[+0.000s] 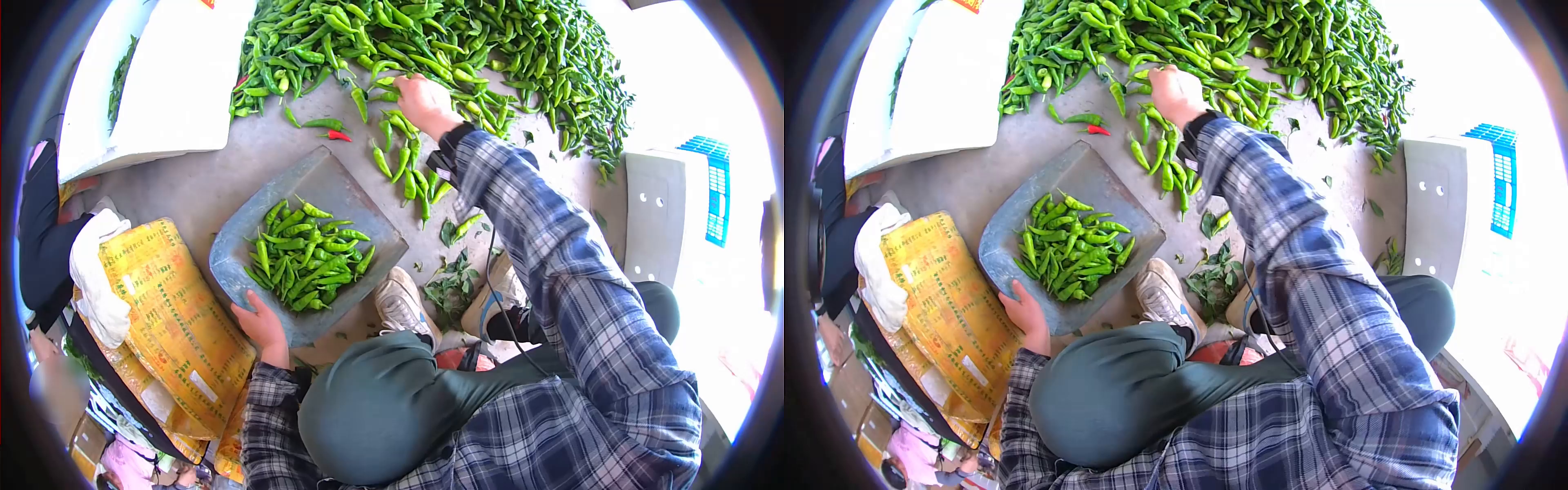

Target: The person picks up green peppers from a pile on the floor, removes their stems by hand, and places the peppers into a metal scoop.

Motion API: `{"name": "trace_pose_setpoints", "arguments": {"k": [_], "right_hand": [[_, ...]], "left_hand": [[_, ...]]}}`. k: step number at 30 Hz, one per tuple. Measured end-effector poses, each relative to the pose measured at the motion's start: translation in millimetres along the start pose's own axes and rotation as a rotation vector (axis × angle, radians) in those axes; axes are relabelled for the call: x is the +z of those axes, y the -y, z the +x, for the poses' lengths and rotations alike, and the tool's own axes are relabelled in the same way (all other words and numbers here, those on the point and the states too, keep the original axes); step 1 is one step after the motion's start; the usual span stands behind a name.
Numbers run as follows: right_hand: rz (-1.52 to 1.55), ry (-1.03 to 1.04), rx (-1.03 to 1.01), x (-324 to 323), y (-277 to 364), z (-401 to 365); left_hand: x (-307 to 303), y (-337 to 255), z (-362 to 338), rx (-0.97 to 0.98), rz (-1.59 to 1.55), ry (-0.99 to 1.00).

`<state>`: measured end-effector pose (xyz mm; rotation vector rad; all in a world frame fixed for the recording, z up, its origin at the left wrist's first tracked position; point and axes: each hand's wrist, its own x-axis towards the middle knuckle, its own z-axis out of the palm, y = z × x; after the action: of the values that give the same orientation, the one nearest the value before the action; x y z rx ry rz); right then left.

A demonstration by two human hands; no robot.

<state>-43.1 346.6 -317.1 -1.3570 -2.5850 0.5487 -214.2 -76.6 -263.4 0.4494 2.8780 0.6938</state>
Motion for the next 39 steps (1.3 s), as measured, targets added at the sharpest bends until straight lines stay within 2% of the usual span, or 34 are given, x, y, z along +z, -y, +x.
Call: {"name": "trace_pose_setpoints", "arguments": {"k": [1,3,4,8,9,13,15,16,17,19,21,23,25,27,29,33,39], "right_hand": [[0.061,0.035,0.132,17,-3,12],[-0.258,0.172,-0.037,3,9,1],[-0.263,0.193,-0.087,-1,15,-7],[-0.144,0.510,-0.120,-3,6,-29],[-0.143,0.516,-0.121,-12,5,-27],[-0.196,0.040,0.070,-39,-9,3],[-0.190,-0.060,-0.004,-31,-28,22],[-0.200,-0.049,-0.061,-29,-37,22],[-0.256,0.142,0.049,-29,-36,29],[-0.293,0.193,0.104,-26,-35,30],[-0.273,0.224,0.077,-37,-30,23],[-0.196,0.209,0.072,-46,-27,17],[-0.045,0.129,0.072,-46,-30,13],[0.837,0.462,0.415,-55,-23,-4],[1.399,0.596,0.561,-61,-12,-27],[1.797,0.741,0.507,-73,10,-64],[2.049,0.794,0.421,-88,16,-109]], "left_hand": [[1,3,-1,-0.022,0.069,-0.020],[5,1,0,-0.036,0.121,-0.030],[4,0,0,-0.047,0.108,-0.016],[1,-4,0,-0.060,0.078,0.010],[1,-3,-1,-0.066,0.081,0.019],[2,2,1,-0.074,0.023,0.039],[2,3,0,-0.072,0.136,0.019],[1,3,0,-0.077,0.141,0.017],[0,-1,0,-0.091,0.118,0.026],[-2,-8,0,-0.114,0.099,0.030],[-6,-16,0,-0.124,0.083,0.092],[-2,-6,1,-0.119,0.111,0.058],[0,3,1,-0.099,0.133,0.040],[4,4,0,-0.026,0.096,-0.041],[1,-2,-1,-0.031,0.068,-0.014],[-2,-7,-1,-0.027,0.024,0.004],[3,5,-1,-0.009,0.092,-0.033]]}}
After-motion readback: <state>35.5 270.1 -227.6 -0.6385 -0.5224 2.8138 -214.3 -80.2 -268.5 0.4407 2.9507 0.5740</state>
